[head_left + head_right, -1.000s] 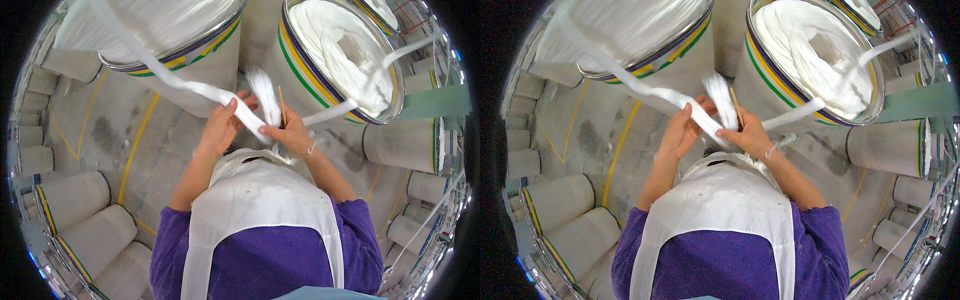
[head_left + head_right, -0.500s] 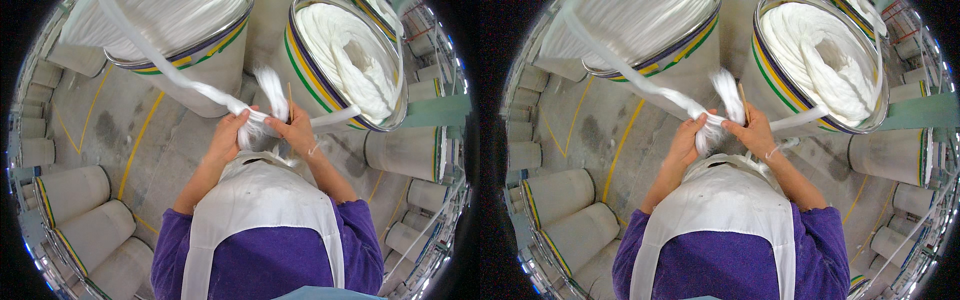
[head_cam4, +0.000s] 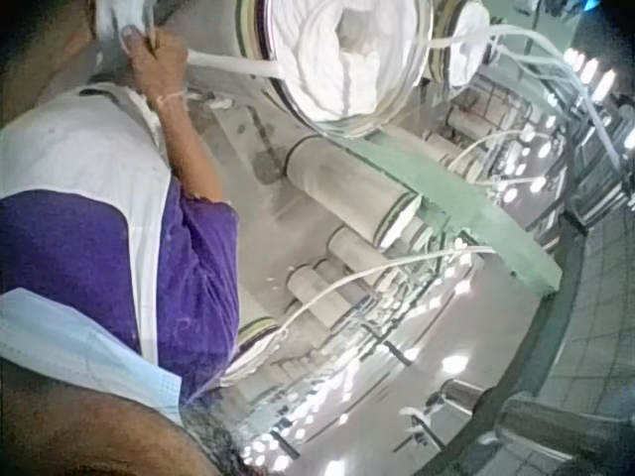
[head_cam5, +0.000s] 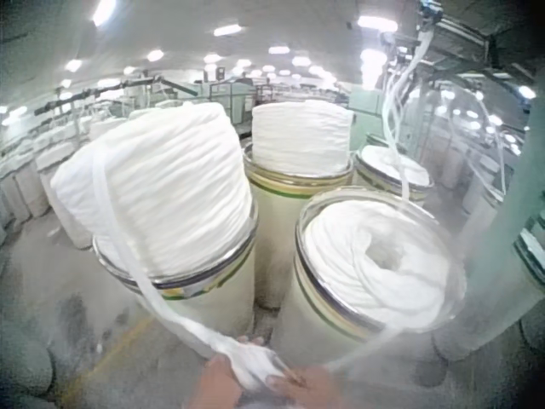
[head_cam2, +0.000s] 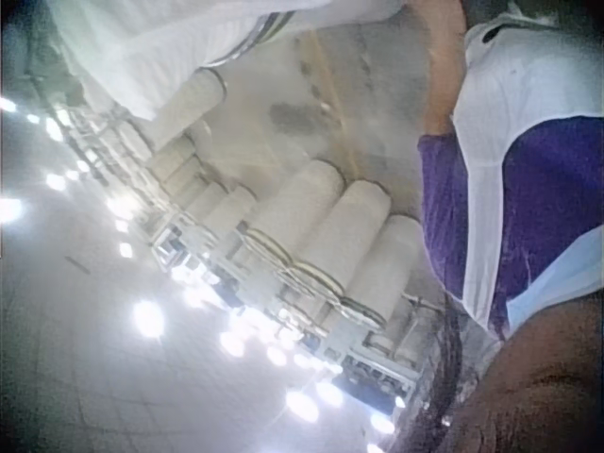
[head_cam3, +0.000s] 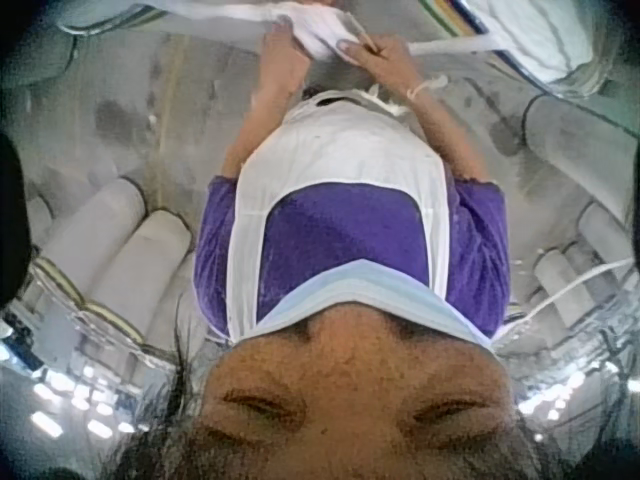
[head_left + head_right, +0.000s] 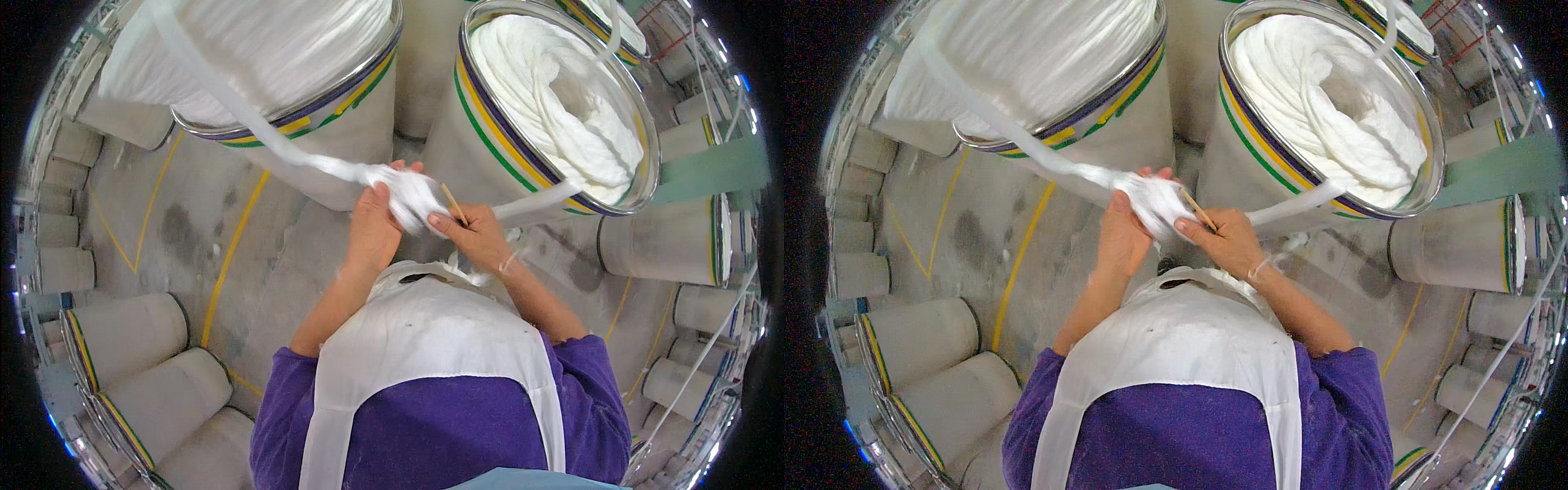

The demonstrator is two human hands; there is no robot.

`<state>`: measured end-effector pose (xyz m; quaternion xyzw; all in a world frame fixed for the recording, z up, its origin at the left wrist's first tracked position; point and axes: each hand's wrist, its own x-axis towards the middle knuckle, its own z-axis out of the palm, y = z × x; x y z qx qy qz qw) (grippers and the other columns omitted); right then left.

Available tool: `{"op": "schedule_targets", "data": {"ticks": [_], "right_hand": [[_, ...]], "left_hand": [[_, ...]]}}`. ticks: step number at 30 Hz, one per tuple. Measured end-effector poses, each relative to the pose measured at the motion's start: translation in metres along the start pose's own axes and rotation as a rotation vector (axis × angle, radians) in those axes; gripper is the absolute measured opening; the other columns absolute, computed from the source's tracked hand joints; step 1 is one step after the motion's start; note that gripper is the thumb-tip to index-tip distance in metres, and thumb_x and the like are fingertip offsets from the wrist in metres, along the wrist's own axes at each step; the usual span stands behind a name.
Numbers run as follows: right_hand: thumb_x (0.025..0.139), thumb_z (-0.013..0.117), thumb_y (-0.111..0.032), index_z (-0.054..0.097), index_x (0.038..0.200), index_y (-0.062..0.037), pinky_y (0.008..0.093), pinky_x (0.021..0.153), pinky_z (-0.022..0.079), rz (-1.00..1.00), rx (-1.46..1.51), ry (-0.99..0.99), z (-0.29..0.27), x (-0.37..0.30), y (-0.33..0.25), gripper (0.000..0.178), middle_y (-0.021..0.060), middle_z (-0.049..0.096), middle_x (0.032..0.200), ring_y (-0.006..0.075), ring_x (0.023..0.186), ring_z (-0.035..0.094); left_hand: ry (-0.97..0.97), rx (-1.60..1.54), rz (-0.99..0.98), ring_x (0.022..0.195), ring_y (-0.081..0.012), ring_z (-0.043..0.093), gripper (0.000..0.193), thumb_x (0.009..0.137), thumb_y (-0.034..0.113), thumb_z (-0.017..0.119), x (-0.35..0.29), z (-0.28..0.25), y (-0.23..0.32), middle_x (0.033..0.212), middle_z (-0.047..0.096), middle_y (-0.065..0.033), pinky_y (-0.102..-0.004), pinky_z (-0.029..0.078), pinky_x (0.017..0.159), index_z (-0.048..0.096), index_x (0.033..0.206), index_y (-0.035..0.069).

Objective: The person pulls white textile roving from large cylindrical containers, uses a thin wooden stick to guide and separate strands, and places the roving into other containers. The person then moves to a different area and places metal lids on several containers.

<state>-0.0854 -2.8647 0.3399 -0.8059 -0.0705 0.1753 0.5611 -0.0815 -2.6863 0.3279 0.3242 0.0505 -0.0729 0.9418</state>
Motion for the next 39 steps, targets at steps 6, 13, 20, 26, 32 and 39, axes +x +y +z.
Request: {"op": "schedule_targets", "data": {"ticks": [6,13,20,26,32,39], "right_hand": [[0.088,0.064,-0.040,0.065,0.083,-0.0020,0.0278,0.050,0.037,-0.071,-0.086,0.139,-0.001,0.002,-0.007,0.039,0.0000,0.053,0.064,0.0091,0.053,0.043],[0.101,0.041,-0.036,0.063,0.093,-0.0034,0.0194,0.050,0.037,-0.290,0.149,0.072,-0.058,0.001,-0.087,0.040,-0.0010,0.054,0.068,0.0043,0.055,0.045],[0.097,0.040,-0.050,0.066,0.083,-0.0043,0.0325,0.054,0.040,-0.306,-0.115,-0.007,-0.040,0.034,-0.124,0.054,0.0075,0.055,0.061,0.0190,0.056,0.054],[0.096,0.046,-0.048,0.066,0.089,-0.0050,0.0308,0.058,0.045,-0.290,-0.300,0.169,-0.035,0.053,-0.119,0.048,0.0072,0.058,0.067,0.0157,0.063,0.057],[0.095,0.046,-0.033,0.054,0.116,-0.0048,0.0390,0.072,0.048,-0.414,-0.244,-0.544,-0.081,0.030,-0.145,0.036,0.0136,0.066,0.086,0.0269,0.079,0.065],[0.087,0.060,-0.023,0.054,0.120,-0.0038,0.0362,0.075,0.047,-0.386,-0.615,-0.400,-0.095,0.004,-0.151,0.038,0.0112,0.068,0.090,0.0256,0.085,0.065]], "left_hand": [[0.020,0.112,0.046,0.114,-0.0279,0.056,0.041,0.090,-0.004,0.046,0.001,0.021,-0.001,0.127,0.053,-0.0214,-0.0398,0.045,0.100,0.037,0.130,-0.001],[-0.099,0.033,-0.163,0.112,-0.0279,0.056,0.038,0.089,-0.006,0.046,0.002,0.041,0.015,0.124,0.055,-0.0207,-0.0402,0.046,0.098,0.042,0.126,-0.001],[-0.117,0.220,-0.289,0.107,-0.0253,0.059,0.032,0.088,-0.003,0.051,-0.008,0.064,0.011,0.116,0.059,-0.0164,-0.0392,0.046,0.096,0.048,0.120,-0.005],[-0.302,0.461,-0.305,0.099,-0.0213,0.062,0.033,0.082,0.002,0.064,-0.009,0.064,0.009,0.107,0.063,-0.0147,-0.0348,0.050,0.088,0.053,0.112,-0.005],[-0.167,0.647,-0.201,0.081,-0.0243,0.066,0.046,0.070,-0.007,0.071,-0.012,0.065,0.005,0.087,0.065,-0.0125,-0.0352,0.054,0.076,0.051,0.112,-0.003],[-0.158,0.908,-0.093,0.084,-0.0200,0.067,0.038,0.073,-0.009,0.071,-0.021,0.062,-0.006,0.088,0.066,-0.0096,-0.0305,0.053,0.077,0.053,0.106,-0.002]]}}
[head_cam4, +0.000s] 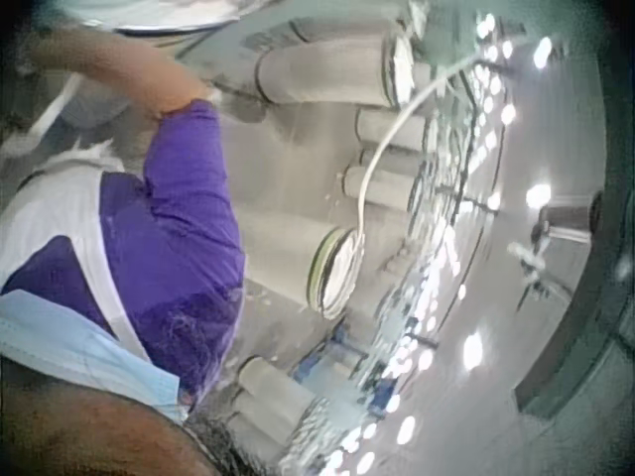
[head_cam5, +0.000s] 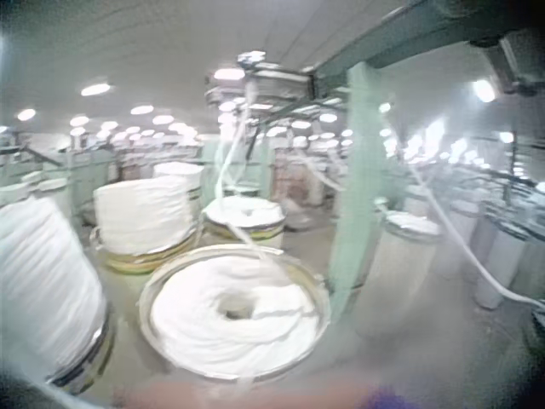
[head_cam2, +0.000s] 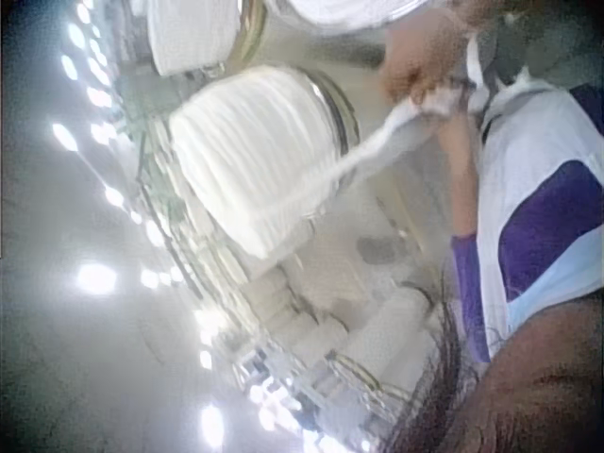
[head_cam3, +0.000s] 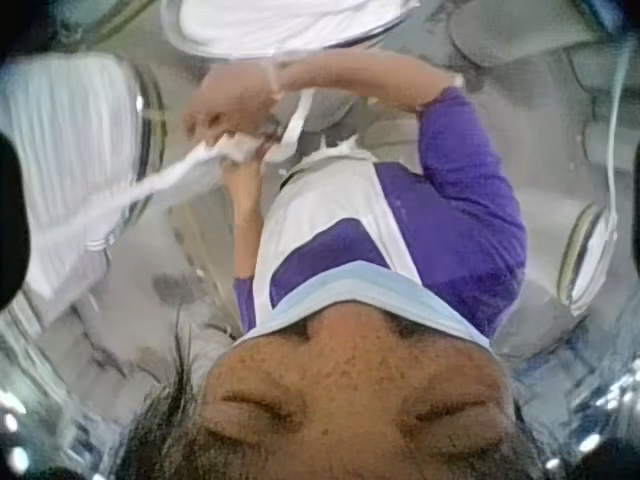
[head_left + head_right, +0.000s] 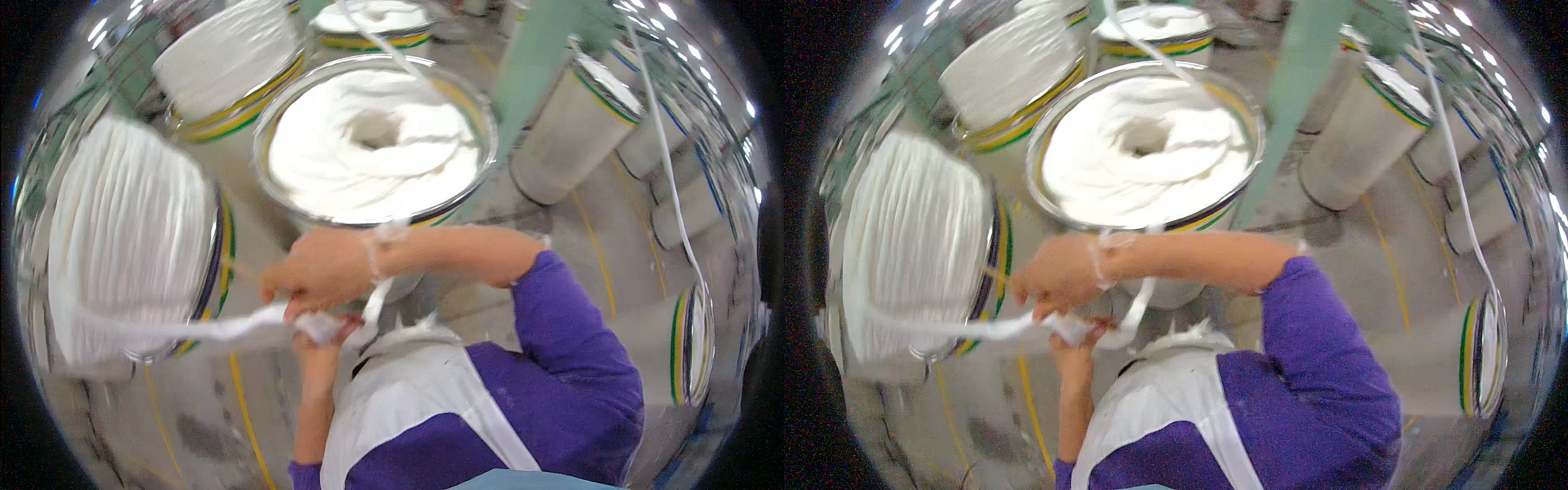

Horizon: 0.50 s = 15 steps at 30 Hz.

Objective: The person pulls white textile roving from large cylindrical containers, uses a thin wooden stick to guide and separate strands, and places the roving into other containers. The person then moves to a different area and places metal lids on several containers.

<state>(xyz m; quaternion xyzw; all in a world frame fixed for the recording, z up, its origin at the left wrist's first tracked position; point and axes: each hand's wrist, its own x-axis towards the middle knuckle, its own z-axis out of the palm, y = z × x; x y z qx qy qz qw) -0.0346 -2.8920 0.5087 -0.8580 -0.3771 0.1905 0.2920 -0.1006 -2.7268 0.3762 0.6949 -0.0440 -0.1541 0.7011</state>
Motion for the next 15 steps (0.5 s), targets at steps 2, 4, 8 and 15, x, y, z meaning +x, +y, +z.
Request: {"op": "schedule_targets", "data": {"ticks": [2,4,8,15], "right_hand": [[0.084,0.064,-0.024,0.056,0.114,-0.0069,0.0374,0.072,0.047,-0.217,0.105,0.062,0.002,-0.002,0.003,0.036,0.0077,0.069,0.084,0.0243,0.081,0.066],[0.082,0.067,-0.025,0.058,0.109,-0.0096,0.0382,0.069,0.047,-0.300,0.166,0.108,0.003,-0.004,0.005,0.032,0.0072,0.068,0.080,0.0247,0.078,0.066],[0.081,0.068,-0.024,0.061,0.098,-0.0096,0.0360,0.066,0.046,-0.277,0.179,0.142,0.007,-0.008,0.006,0.024,0.0076,0.067,0.081,0.0238,0.078,0.064],[0.077,0.075,-0.024,0.064,0.096,-0.0037,0.0299,0.064,0.048,-0.357,0.397,0.170,0.012,-0.019,0.012,0.030,0.0057,0.070,0.080,0.0154,0.073,0.066]], "left_hand": [[0.007,-0.074,0.085,0.082,-0.0205,0.067,0.034,0.073,-0.009,0.069,-0.003,0.004,0.000,0.086,0.066,-0.0096,-0.0315,0.053,0.076,0.054,0.103,-0.002],[-0.006,-0.154,0.116,0.080,-0.0237,0.067,0.033,0.073,-0.009,0.069,-0.005,0.006,0.001,0.085,0.065,-0.0114,-0.0359,0.054,0.075,0.053,0.101,-0.002],[-0.113,-0.213,0.184,0.078,-0.0276,0.067,0.037,0.072,-0.012,0.067,-0.009,0.008,0.007,0.083,0.066,-0.0151,-0.0389,0.054,0.072,0.050,0.105,-0.004],[-0.219,-0.193,0.256,0.077,-0.0264,0.065,0.035,0.075,-0.006,0.068,-0.011,0.011,0.009,0.087,0.064,-0.0158,-0.0425,0.056,0.069,0.052,0.106,-0.004]]}}
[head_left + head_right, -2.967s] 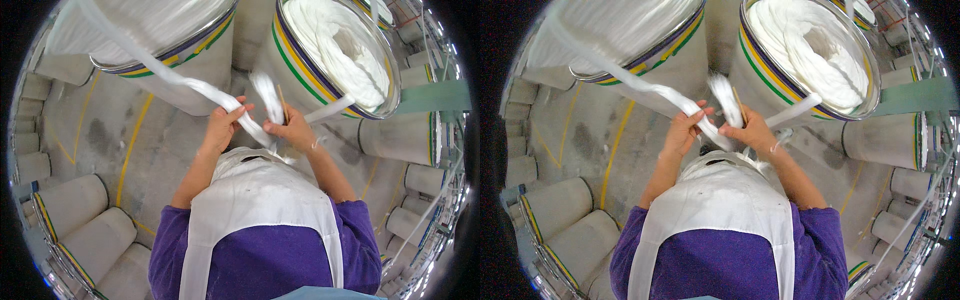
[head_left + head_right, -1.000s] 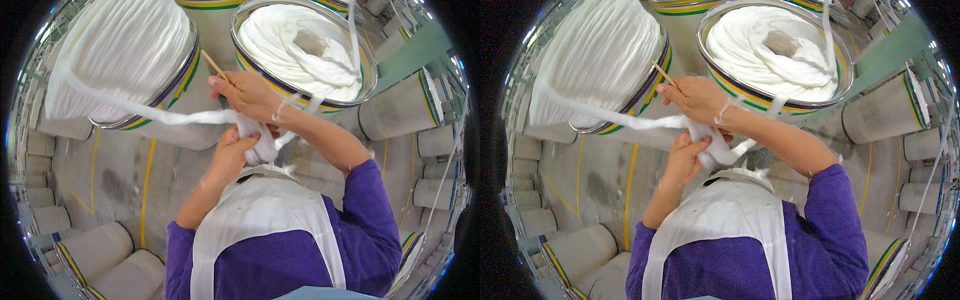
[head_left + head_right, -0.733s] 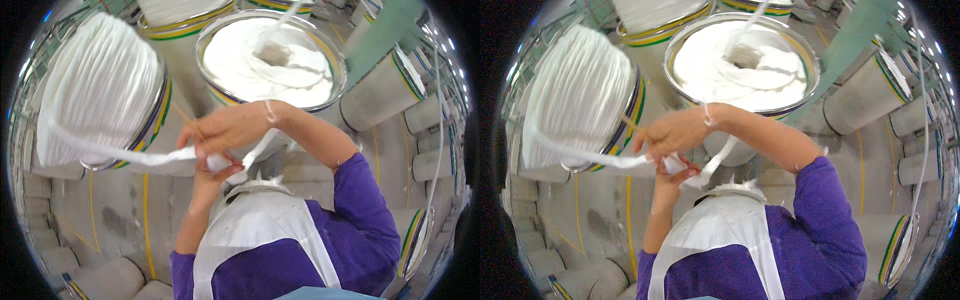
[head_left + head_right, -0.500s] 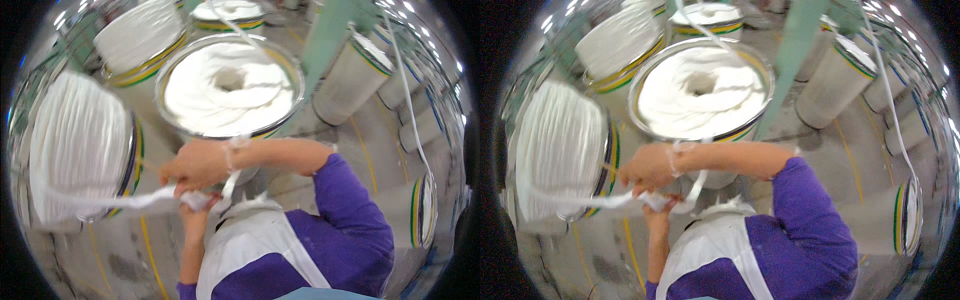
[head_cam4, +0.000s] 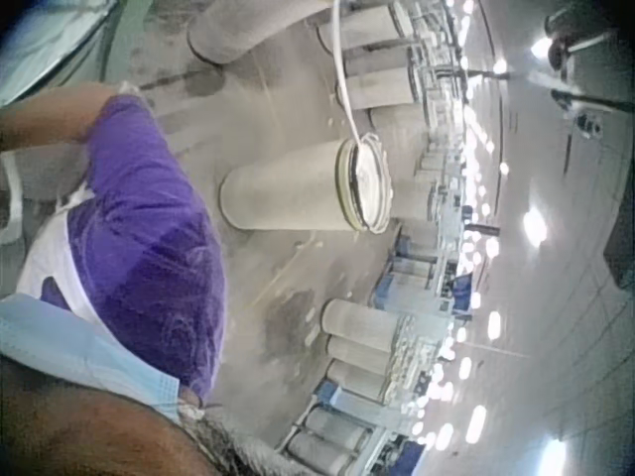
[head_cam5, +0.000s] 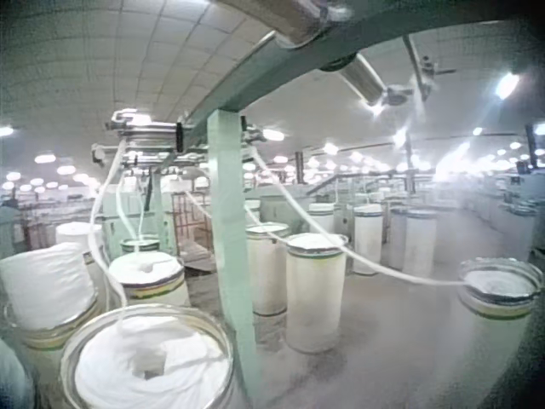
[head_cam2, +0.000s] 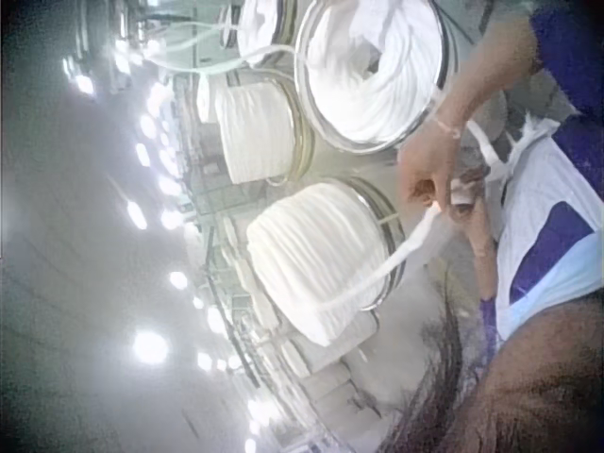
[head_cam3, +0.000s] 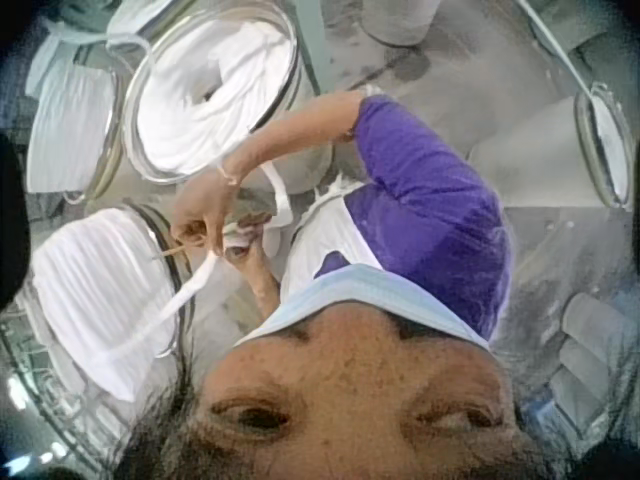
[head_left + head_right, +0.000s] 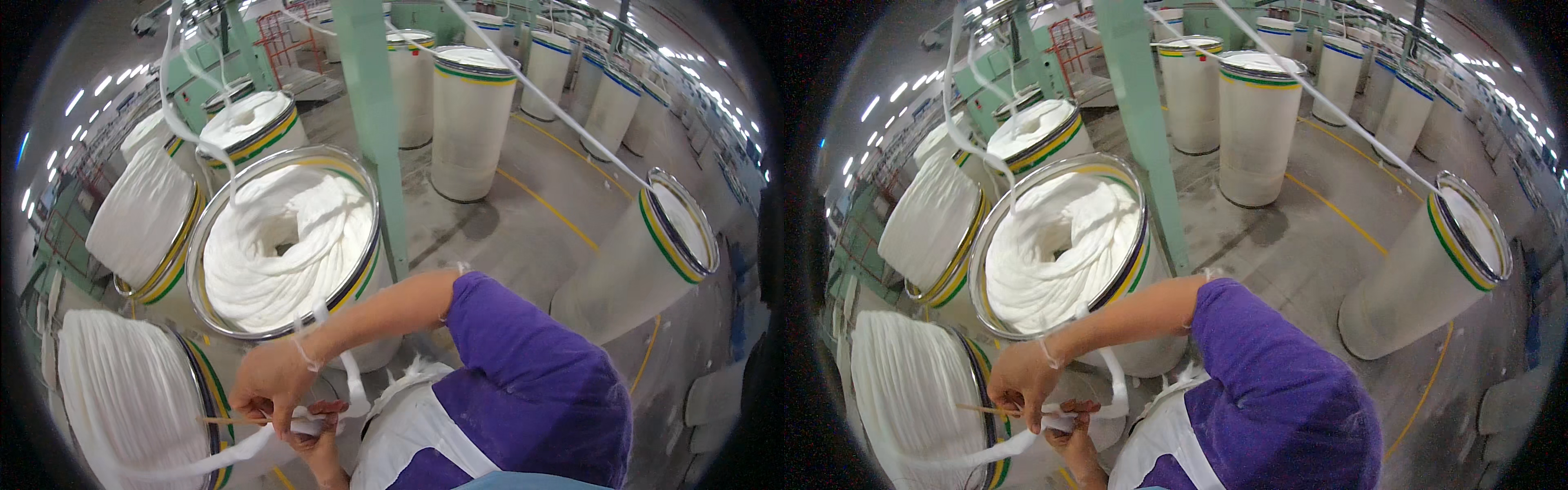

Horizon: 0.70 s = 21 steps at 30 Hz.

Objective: The person pulls white textile roving from large cylindrical containers, uses a thin wooden stick to guide and separate strands, and places the roving into other containers. The person then moves to a different area and places metal lids on several containers.

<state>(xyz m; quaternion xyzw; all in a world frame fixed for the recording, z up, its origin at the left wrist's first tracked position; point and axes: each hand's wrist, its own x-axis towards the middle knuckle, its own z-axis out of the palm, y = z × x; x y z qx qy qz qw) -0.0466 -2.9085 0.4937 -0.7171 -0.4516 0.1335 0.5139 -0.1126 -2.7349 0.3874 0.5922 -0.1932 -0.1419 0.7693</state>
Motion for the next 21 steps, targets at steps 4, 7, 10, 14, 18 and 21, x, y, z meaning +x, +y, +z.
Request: {"op": "schedule_targets", "data": {"ticks": [4,7,10,14,18,21], "right_hand": [[0.069,0.081,-0.026,0.066,0.093,-0.0047,0.0295,0.062,0.048,-0.094,0.035,0.119,0.003,-0.001,-0.004,0.035,0.0066,0.069,0.078,0.0171,0.071,0.066],[0.070,0.080,-0.025,0.066,0.091,-0.0049,0.0301,0.063,0.048,0.071,-0.327,0.208,0.007,-0.003,-0.008,0.033,0.0062,0.069,0.077,0.0174,0.069,0.065],[0.067,0.082,-0.026,0.066,0.086,-0.0053,0.0300,0.059,0.048,-0.110,-0.024,0.227,0.008,-0.005,-0.011,0.032,0.0059,0.068,0.072,0.0168,0.064,0.064],[0.067,0.081,-0.025,0.067,0.083,-0.0060,0.0306,0.060,0.048,0.051,-0.192,0.267,0.007,-0.011,-0.014,0.029,0.0049,0.068,0.072,0.0166,0.065,0.064],[0.070,0.077,-0.020,0.067,0.085,-0.0068,0.0312,0.063,0.048,0.059,-0.022,0.284,0.006,-0.017,-0.016,0.023,0.0025,0.067,0.070,0.0176,0.066,0.064],[0.074,0.073,-0.017,0.066,0.086,-0.0054,0.0322,0.065,0.049,0.137,-0.212,0.306,0.006,-0.019,-0.014,0.018,0.0024,0.067,0.071,0.0179,0.067,0.064]], "left_hand": [[-0.065,-0.049,0.006,0.080,-0.0254,0.065,0.033,0.076,-0.005,0.068,0.010,-0.005,-0.004,0.088,0.064,-0.0159,-0.0418,0.056,0.071,0.055,0.107,-0.005],[-0.101,-0.063,-0.002,0.079,-0.0246,0.064,0.033,0.079,-0.002,0.066,0.016,-0.005,-0.006,0.089,0.065,-0.0155,-0.0391,0.054,0.071,0.055,0.111,-0.006],[-0.106,-0.085,-0.015,0.076,-0.0224,0.062,0.034,0.084,0.001,0.061,0.018,0.000,-0.005,0.090,0.065,-0.0148,-0.0351,0.051,0.069,0.055,0.116,-0.005],[-0.088,-0.126,-0.105,0.070,-0.0172,0.056,0.034,0.090,0.005,0.055,0.016,0.010,-0.005,0.088,0.064,-0.0109,-0.0297,0.044,0.063,0.053,0.123,-0.002],[-0.067,-0.189,-0.144,0.066,-0.0136,0.050,0.036,0.093,0.007,0.051,0.014,0.017,-0.007,0.083,0.059,-0.0066,-0.0272,0.039,0.059,0.049,0.128,-0.001],[-0.029,-0.196,-0.167,0.062,-0.0108,0.046,0.038,0.094,0.008,0.051,0.014,0.022,-0.007,0.078,0.055,-0.0036,-0.0246,0.036,0.055,0.047,0.130,-0.001]]}}
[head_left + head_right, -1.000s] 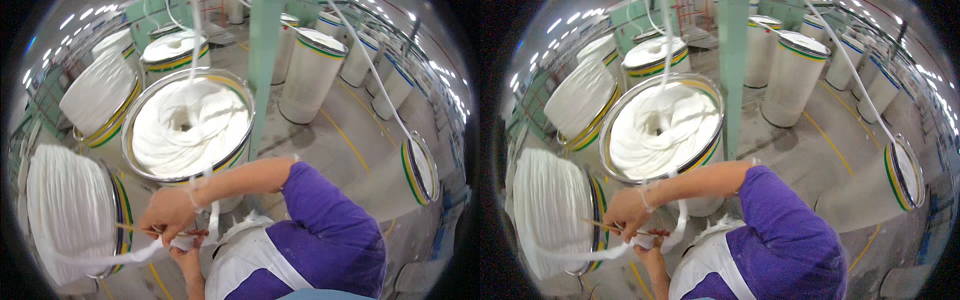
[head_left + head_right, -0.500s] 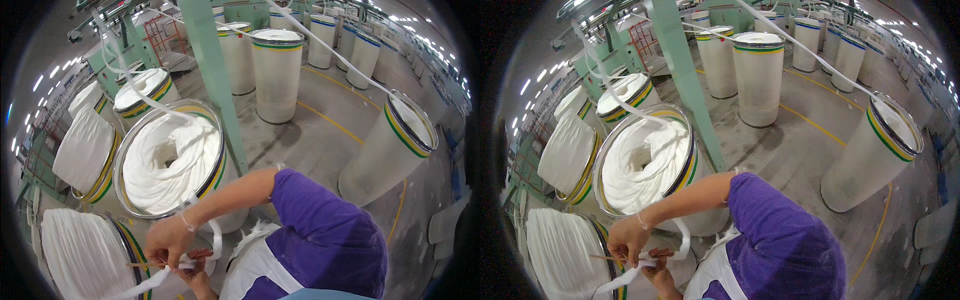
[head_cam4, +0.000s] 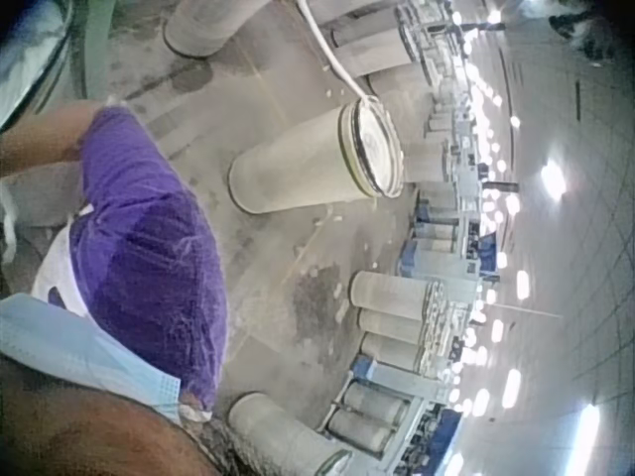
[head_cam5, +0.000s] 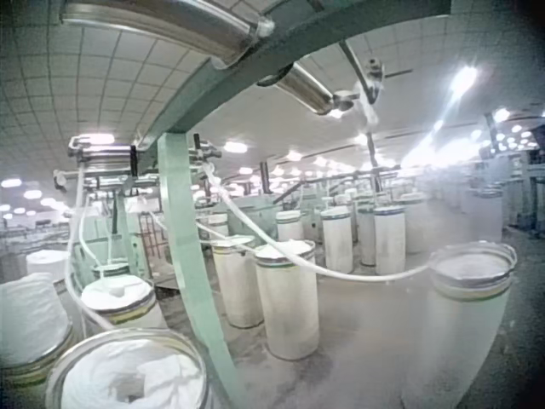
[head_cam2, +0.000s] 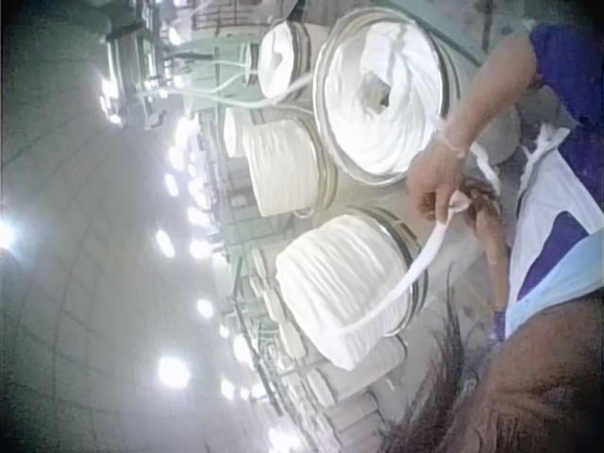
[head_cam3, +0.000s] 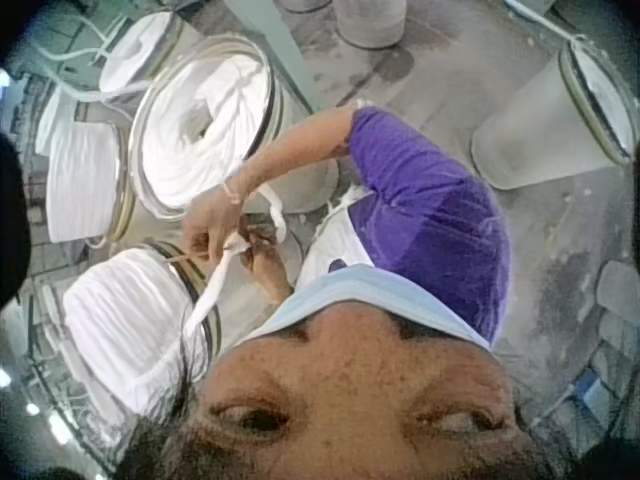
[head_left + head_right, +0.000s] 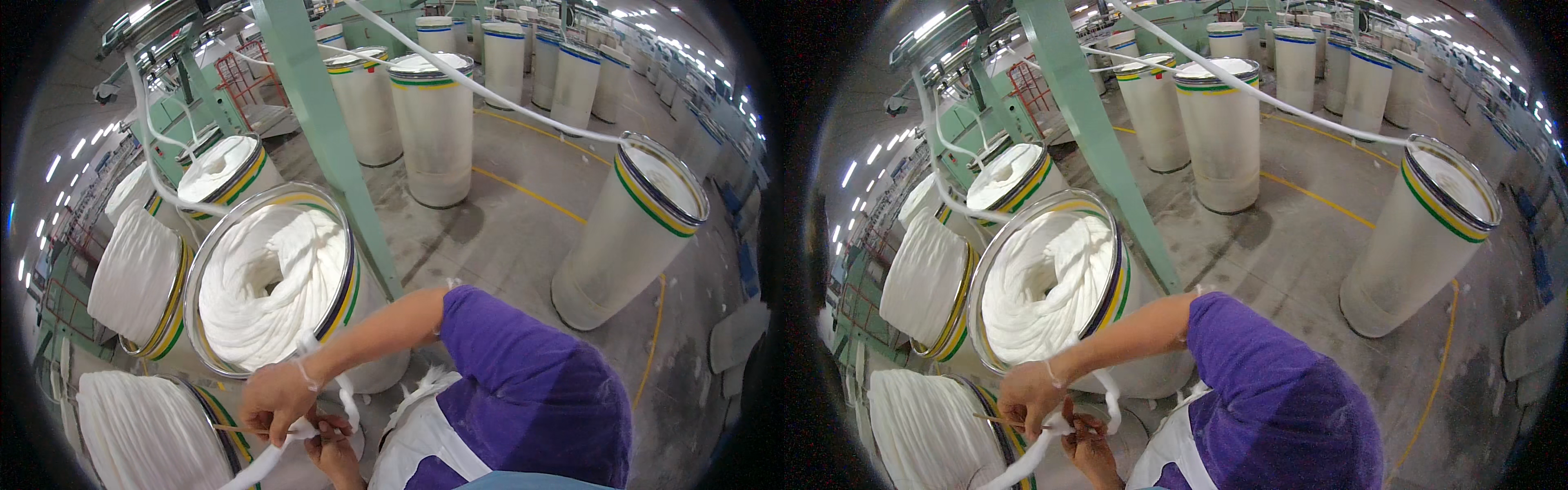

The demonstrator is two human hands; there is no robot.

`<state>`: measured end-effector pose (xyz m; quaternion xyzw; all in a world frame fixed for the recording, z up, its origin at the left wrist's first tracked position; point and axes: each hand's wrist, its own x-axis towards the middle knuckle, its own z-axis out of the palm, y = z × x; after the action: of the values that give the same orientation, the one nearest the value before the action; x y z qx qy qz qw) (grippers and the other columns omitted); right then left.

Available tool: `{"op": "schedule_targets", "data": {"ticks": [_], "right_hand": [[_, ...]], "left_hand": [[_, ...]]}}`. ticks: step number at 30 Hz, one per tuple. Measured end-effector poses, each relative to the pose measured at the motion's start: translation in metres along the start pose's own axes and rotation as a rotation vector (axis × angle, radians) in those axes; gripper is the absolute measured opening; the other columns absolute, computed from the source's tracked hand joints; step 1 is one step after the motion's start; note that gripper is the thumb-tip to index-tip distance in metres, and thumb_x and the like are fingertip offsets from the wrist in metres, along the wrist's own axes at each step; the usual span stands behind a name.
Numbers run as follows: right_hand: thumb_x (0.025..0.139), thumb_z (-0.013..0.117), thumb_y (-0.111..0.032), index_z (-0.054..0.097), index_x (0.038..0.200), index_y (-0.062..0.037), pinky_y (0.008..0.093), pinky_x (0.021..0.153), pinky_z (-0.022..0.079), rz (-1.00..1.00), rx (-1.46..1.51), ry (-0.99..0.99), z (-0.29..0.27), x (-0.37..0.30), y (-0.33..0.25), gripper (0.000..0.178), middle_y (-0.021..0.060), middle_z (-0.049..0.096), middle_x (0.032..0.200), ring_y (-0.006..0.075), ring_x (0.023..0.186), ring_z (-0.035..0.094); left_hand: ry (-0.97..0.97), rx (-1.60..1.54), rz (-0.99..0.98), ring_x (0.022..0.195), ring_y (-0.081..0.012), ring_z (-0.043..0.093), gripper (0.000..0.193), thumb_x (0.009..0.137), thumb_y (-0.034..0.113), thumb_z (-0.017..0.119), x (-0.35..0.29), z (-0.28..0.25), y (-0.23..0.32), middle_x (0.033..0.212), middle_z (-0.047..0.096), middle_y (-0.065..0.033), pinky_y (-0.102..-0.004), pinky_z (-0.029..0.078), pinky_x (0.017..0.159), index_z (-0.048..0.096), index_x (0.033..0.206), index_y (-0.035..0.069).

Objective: The person pulls white textile roving from large cylindrical containers, uses a thin wooden stick to guide and separate strands, and places the roving into other containers. The person then moves to a different area and places metal lids on several containers.

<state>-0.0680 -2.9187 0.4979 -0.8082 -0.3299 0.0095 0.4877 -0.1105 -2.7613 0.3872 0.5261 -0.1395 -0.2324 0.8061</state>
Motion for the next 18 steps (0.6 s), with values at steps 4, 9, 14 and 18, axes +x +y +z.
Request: {"op": "schedule_targets", "data": {"ticks": [4,9,14,18], "right_hand": [[0.077,0.071,-0.017,0.066,0.086,-0.0034,0.0339,0.065,0.050,-0.152,0.228,0.052,0.001,0.002,0.008,0.017,0.0051,0.067,0.072,0.0188,0.066,0.064],[0.076,0.071,-0.024,0.070,0.087,-0.0049,0.0331,0.066,0.050,0.040,0.028,0.084,-0.001,-0.001,0.021,0.023,0.0069,0.069,0.080,0.0181,0.072,0.064],[0.082,0.068,-0.023,0.068,0.092,-0.0027,0.0291,0.071,0.049,0.066,0.281,0.027,-0.007,-0.005,0.024,0.023,0.0056,0.069,0.084,0.0145,0.077,0.063],[0.080,0.074,-0.017,0.067,0.088,-0.0022,0.0227,0.073,0.046,0.039,0.429,0.083,-0.003,0.001,0.024,0.018,0.0025,0.067,0.083,0.0083,0.078,0.060]], "left_hand": [[-0.019,-0.125,-0.032,0.055,-0.0056,0.038,0.038,0.094,0.009,0.051,0.004,0.006,0.005,0.069,0.046,0.0014,-0.0211,0.030,0.048,0.047,0.129,-0.003],[0.100,-0.199,-0.227,0.052,-0.0054,0.034,0.018,0.090,0.003,0.055,0.011,0.002,0.006,0.067,0.041,0.0044,-0.0207,0.025,0.045,0.057,0.108,0.004],[0.079,-0.202,-0.234,0.054,-0.0045,0.035,0.019,0.090,0.009,0.060,0.013,-0.001,0.005,0.071,0.045,0.0047,-0.0202,0.026,0.048,0.058,0.107,0.001],[0.019,-0.164,-0.245,0.056,-0.0039,0.034,0.023,0.090,0.008,0.059,0.014,-0.001,0.008,0.073,0.045,0.0049,-0.0193,0.026,0.049,0.059,0.111,-0.002]]}}
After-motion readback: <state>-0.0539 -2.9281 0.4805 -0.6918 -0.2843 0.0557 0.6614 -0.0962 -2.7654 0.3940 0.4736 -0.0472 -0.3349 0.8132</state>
